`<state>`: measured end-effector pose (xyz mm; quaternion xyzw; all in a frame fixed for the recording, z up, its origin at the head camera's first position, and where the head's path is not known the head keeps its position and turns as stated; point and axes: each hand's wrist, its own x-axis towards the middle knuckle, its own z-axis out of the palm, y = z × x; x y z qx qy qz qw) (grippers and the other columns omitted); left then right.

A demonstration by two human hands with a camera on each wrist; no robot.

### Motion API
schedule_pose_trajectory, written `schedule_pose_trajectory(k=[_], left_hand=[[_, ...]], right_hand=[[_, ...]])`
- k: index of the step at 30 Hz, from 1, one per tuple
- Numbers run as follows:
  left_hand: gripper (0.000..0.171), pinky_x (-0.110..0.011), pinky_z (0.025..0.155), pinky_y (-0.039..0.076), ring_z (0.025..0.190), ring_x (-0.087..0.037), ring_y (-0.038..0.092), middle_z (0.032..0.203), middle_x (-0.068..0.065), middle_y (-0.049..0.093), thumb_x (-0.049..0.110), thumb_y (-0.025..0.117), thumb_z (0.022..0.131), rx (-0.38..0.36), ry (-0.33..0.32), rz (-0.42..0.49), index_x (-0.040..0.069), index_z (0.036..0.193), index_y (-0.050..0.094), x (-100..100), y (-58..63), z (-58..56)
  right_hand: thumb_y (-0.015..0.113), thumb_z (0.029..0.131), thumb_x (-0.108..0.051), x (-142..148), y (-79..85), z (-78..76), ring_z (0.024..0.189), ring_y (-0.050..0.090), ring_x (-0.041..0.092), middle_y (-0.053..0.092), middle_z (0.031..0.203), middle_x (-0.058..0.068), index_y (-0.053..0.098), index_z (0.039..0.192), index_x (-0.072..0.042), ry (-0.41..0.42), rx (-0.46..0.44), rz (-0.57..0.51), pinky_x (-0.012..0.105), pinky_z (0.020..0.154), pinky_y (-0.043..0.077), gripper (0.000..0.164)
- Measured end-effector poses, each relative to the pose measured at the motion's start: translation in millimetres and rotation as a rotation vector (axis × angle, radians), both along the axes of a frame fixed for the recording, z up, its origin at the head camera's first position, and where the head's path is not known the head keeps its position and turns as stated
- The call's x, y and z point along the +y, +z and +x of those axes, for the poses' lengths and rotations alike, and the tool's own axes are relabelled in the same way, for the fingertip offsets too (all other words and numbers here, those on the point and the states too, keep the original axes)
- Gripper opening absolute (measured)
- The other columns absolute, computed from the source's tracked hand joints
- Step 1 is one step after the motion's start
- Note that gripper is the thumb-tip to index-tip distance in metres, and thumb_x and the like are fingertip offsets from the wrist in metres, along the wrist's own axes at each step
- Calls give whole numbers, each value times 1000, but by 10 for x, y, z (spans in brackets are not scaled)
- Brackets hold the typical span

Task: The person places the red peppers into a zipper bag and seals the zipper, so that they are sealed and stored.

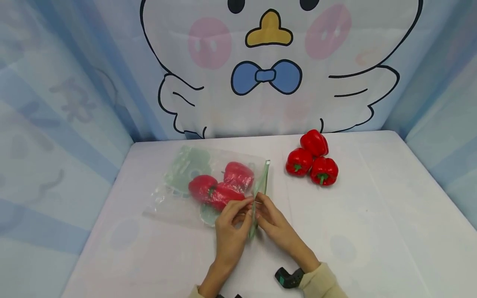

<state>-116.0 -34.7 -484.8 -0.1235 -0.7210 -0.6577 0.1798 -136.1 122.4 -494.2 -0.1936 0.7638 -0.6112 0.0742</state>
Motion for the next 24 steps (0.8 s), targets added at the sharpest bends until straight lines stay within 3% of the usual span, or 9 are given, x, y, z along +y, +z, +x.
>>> schedule_pose_trajectory(k=[4,11,19,24], left_hand=[[32,-22,77,63,99,-14,69,108,-8,71,-2,71,95,-5,0,-1,11,124,75,-6,-20,11],[30,-25,75,64,99,-16,70,107,-10,71,-2,71,95,64,10,-15,9,124,74,-28,-35,1],[30,-23,77,63,101,-13,69,110,-11,71,-1,69,97,43,-3,9,8,125,74,-37,-37,-16],[30,-22,76,63,100,-15,69,108,-10,71,-1,70,96,29,7,2,10,123,75,-38,-25,-43]], right_hand=[[46,111,-13,-44,-7,25,151,38,48,29,166,30,18,163,6,27,-36,14,48,120,42,62],[45,109,-4,-90,-26,9,150,41,43,36,167,21,31,162,-7,61,15,-4,16,115,37,55],[54,107,-9,13,11,-21,147,47,42,46,160,23,37,158,-5,51,-18,-7,24,115,45,54],[56,105,-2,175,134,-133,143,52,38,51,155,23,43,154,-2,-3,51,-17,24,114,48,50]])
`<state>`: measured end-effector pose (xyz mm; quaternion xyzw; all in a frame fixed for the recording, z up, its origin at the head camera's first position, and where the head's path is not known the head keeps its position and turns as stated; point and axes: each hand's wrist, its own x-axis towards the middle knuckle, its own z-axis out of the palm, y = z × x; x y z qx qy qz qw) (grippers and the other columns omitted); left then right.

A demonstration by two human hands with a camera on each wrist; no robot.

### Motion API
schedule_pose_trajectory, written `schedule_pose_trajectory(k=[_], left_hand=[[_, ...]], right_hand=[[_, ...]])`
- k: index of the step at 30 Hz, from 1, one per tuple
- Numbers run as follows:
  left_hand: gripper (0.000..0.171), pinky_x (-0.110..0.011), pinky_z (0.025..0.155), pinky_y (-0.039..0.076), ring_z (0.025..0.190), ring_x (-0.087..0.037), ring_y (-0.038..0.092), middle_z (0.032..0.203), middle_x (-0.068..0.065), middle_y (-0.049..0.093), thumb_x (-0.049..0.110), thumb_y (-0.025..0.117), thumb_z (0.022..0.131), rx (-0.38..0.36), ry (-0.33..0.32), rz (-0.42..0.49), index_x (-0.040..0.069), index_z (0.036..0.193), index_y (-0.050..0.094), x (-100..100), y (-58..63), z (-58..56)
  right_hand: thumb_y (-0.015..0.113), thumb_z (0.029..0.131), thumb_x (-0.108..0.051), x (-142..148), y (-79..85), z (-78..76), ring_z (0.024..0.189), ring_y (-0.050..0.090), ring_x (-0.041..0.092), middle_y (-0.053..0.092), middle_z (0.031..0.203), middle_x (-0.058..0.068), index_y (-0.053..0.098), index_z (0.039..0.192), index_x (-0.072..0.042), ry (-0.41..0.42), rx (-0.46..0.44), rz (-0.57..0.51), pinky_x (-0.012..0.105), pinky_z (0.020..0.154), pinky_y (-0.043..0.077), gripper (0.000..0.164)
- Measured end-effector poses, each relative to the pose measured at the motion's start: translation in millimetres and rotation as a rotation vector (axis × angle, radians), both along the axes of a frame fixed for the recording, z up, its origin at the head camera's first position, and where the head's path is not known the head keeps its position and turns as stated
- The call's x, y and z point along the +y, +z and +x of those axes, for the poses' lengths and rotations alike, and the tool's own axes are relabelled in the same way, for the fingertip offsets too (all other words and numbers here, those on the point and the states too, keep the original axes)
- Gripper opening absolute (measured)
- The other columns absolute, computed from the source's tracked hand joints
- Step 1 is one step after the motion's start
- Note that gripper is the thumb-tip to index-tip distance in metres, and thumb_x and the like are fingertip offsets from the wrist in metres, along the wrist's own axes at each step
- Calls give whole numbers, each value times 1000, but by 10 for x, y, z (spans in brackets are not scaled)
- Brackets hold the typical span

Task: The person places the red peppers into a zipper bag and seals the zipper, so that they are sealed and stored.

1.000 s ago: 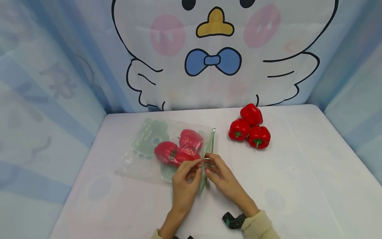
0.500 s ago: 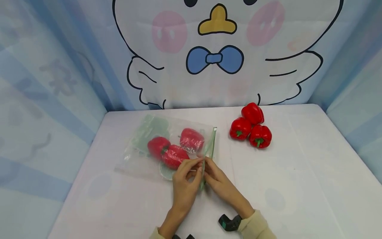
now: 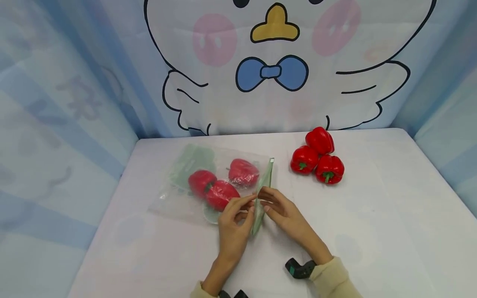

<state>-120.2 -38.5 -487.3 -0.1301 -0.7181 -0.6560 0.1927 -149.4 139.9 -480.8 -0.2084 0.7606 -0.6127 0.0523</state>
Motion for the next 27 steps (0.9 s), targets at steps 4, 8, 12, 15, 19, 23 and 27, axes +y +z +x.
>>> schedule_pose_trajectory(k=[4,8,12,15,19,23,27], left_hand=[[28,-22,74,63,98,-17,69,106,-10,71,-2,71,95,-10,15,-1,11,120,75,10,7,-16],[27,-22,72,62,95,-15,68,104,-10,71,-4,70,95,-17,11,7,9,118,76,25,-12,-11],[28,-21,70,62,94,-15,68,103,-9,71,-6,70,94,-16,16,17,9,117,76,29,-25,-4],[29,-21,70,62,94,-16,68,103,-9,71,-6,70,94,-7,20,19,10,117,76,25,-27,-12],[31,-22,70,62,94,-12,67,103,-8,71,-10,70,92,-8,22,19,8,116,76,20,-28,-17],[30,-23,70,62,93,-11,67,103,-7,72,-8,70,93,-23,27,15,9,116,76,8,-27,-10],[29,-22,70,62,93,-14,68,104,-7,72,-5,71,93,-16,28,10,11,117,76,0,-37,-17]], right_hand=[[56,104,1,169,90,-130,136,60,18,58,148,21,51,148,-4,-137,82,-79,18,108,50,45],[58,103,2,344,78,-197,125,66,8,62,141,23,54,144,0,-336,163,-141,16,103,53,42],[60,101,2,462,44,-211,120,68,10,67,136,16,55,142,3,-489,213,-180,15,101,54,41],[61,101,3,516,27,-215,117,68,13,69,131,8,57,139,4,-567,264,-225,15,101,54,39],[60,100,6,561,8,-213,114,67,17,69,126,7,57,136,8,-625,320,-324,16,101,54,37],[60,100,6,585,7,-213,115,64,22,67,124,8,58,134,9,-687,347,-386,16,102,54,34],[62,100,4,610,12,-229,116,60,25,65,123,6,60,132,6,-797,360,-422,15,100,53,33]])
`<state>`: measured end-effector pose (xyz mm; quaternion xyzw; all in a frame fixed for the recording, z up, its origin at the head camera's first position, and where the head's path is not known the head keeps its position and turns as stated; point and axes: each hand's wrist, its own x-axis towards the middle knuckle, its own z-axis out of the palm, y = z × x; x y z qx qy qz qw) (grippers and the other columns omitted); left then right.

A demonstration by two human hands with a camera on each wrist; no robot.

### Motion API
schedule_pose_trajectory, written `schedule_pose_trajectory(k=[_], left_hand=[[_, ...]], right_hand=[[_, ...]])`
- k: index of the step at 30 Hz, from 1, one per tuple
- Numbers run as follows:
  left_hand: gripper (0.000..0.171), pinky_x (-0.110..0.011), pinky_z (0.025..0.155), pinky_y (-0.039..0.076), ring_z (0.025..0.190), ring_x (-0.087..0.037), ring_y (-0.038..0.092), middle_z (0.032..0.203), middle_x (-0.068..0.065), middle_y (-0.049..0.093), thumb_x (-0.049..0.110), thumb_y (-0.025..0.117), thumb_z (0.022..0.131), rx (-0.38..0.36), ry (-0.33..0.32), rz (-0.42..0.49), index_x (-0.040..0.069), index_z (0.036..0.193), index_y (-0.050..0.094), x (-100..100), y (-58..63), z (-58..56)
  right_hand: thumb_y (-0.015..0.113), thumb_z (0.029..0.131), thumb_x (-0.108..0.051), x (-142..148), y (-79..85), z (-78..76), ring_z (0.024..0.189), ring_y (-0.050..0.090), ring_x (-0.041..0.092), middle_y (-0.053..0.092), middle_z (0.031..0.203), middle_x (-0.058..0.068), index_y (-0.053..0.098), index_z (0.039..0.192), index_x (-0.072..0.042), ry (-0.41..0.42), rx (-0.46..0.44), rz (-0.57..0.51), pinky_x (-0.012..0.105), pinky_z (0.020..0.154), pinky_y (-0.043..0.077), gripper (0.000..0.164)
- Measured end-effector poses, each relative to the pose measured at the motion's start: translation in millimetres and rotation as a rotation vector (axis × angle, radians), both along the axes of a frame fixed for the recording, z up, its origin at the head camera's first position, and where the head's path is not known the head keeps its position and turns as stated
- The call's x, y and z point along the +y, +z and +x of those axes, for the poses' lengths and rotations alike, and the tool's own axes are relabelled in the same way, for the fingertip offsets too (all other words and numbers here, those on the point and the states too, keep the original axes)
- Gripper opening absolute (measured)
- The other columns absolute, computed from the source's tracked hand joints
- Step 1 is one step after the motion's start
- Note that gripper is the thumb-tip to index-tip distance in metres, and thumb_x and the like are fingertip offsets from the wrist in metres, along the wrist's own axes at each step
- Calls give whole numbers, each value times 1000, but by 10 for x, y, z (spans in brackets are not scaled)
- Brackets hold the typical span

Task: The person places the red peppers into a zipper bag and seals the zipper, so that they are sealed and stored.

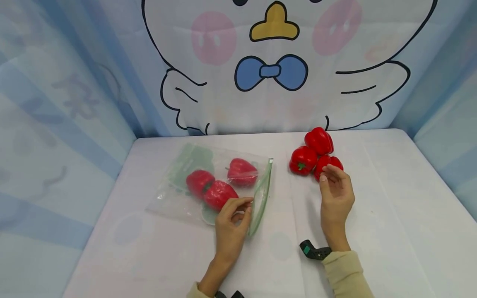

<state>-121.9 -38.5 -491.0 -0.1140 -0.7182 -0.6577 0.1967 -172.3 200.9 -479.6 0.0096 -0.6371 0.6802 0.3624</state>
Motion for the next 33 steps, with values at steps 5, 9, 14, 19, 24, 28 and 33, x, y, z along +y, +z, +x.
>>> schedule_pose_trajectory(k=[5,9,14,19,24,28,33], left_hand=[[28,-20,69,61,93,-8,66,103,-10,71,-8,70,93,2,-10,2,7,116,76,1,1,-3],[25,-19,70,61,94,-9,66,104,-10,71,-5,70,95,-24,-10,8,7,116,76,-2,8,6],[25,-19,70,61,94,-7,66,104,-9,71,-4,69,96,-24,-7,6,9,117,75,8,-2,2],[26,-20,71,61,95,-10,67,104,-9,71,-4,69,96,-21,-3,4,10,117,76,15,-9,-3],[25,-20,72,61,95,-12,67,105,-9,71,-2,70,96,-34,-10,0,11,117,76,8,2,6],[27,-20,72,62,95,-8,66,105,-9,71,-3,70,95,-42,-8,-3,11,118,75,7,-2,11],[26,-21,73,62,96,-8,66,105,-8,71,-3,70,96,-32,-8,-6,10,118,75,9,-7,7]], right_hand=[[61,100,2,54,-53,-11,111,55,21,62,125,7,59,132,3,-149,-8,-10,17,95,49,33],[60,100,0,104,-110,-34,115,50,19,58,133,7,55,137,3,-246,-69,48,21,98,45,37],[62,102,-7,174,-133,-38,134,42,21,50,147,1,50,146,-5,-273,-192,95,30,114,40,46],[62,102,-9,231,-154,-38,152,30,26,36,164,4,38,158,-11,-170,-293,61,37,130,30,61],[64,102,-10,282,-183,-68,160,23,28,22,173,3,24,166,-15,-68,-392,56,31,128,29,75],[65,100,-4,308,-181,-81,161,22,29,18,175,3,19,167,-14,-30,-447,69,32,126,30,82],[64,99,1,342,-175,-117,161,22,30,17,175,2,17,168,-15,1,-482,67,34,128,27,85]])
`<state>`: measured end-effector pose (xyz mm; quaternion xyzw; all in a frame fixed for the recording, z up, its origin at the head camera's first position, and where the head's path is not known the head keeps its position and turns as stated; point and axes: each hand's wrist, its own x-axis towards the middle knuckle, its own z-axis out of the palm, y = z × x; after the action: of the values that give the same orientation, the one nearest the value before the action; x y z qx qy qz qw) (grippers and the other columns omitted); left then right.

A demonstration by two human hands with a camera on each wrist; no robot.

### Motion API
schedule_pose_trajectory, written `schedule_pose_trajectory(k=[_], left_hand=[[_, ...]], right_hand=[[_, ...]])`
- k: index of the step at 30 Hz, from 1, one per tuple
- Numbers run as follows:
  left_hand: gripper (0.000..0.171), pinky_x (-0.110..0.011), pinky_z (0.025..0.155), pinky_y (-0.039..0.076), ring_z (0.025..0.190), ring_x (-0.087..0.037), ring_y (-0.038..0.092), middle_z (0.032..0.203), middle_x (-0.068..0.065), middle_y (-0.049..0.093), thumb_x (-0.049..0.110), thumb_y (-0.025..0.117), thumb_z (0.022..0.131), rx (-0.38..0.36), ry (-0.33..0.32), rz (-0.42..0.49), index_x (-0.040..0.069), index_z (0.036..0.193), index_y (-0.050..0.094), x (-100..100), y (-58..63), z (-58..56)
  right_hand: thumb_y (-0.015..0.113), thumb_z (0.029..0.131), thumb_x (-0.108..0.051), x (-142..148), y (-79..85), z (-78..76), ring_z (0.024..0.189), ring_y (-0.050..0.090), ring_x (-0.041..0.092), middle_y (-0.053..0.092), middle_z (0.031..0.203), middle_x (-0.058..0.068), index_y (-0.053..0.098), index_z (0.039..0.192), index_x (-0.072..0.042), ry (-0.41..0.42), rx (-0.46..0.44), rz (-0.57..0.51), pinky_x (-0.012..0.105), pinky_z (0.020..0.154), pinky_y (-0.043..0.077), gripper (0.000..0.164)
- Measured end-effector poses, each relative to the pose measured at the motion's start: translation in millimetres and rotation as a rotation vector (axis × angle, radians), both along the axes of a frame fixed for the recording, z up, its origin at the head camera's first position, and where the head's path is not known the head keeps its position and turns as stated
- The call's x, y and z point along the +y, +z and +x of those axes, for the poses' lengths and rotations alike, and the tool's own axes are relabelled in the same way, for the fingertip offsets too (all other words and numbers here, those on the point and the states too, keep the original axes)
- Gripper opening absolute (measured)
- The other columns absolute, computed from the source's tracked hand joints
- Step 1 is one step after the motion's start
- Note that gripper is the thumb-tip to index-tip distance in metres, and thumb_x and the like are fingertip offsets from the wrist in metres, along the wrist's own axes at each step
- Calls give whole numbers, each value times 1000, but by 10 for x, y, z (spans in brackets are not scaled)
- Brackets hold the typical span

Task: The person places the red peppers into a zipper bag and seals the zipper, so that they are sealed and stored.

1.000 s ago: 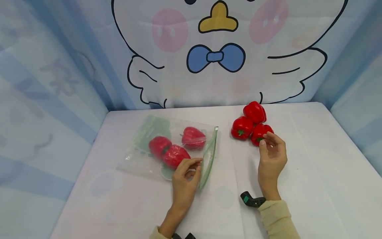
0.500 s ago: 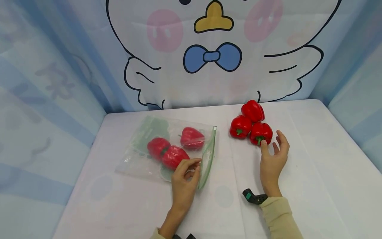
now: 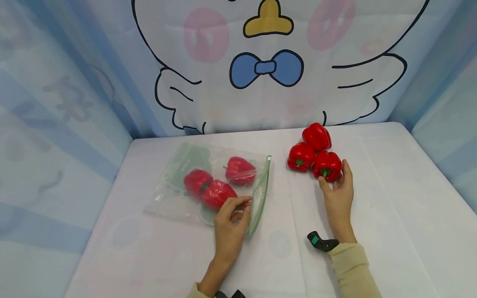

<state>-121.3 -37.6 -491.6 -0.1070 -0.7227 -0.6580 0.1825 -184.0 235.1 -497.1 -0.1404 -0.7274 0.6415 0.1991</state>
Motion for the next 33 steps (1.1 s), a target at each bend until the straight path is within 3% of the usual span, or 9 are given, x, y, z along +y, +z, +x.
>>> schedule_pose_trajectory(k=[10,20,28,33], left_hand=[[29,-21,71,62,95,-5,66,104,-9,71,-6,70,93,-10,0,-1,10,117,76,19,13,-8],[29,-20,70,61,93,-5,66,101,-8,71,-7,70,94,11,12,1,10,115,77,21,-5,-6],[30,-20,71,61,94,-7,66,101,-8,71,-8,70,93,31,14,1,10,116,76,27,7,-16],[28,-22,71,62,94,-10,67,101,-4,71,-4,72,93,-6,28,-12,13,115,77,23,9,12]], right_hand=[[63,98,4,78,-35,0,158,31,28,28,172,-3,28,166,-26,14,-2,39,24,120,36,82],[61,100,4,72,-18,42,156,36,27,35,169,-1,33,164,-26,23,4,89,16,114,40,76],[61,101,2,101,60,56,157,34,25,35,169,-2,36,162,-30,13,-5,12,19,115,40,73],[61,102,-4,140,56,76,159,31,25,30,171,-5,34,163,-30,7,-53,-22,19,114,40,71]])
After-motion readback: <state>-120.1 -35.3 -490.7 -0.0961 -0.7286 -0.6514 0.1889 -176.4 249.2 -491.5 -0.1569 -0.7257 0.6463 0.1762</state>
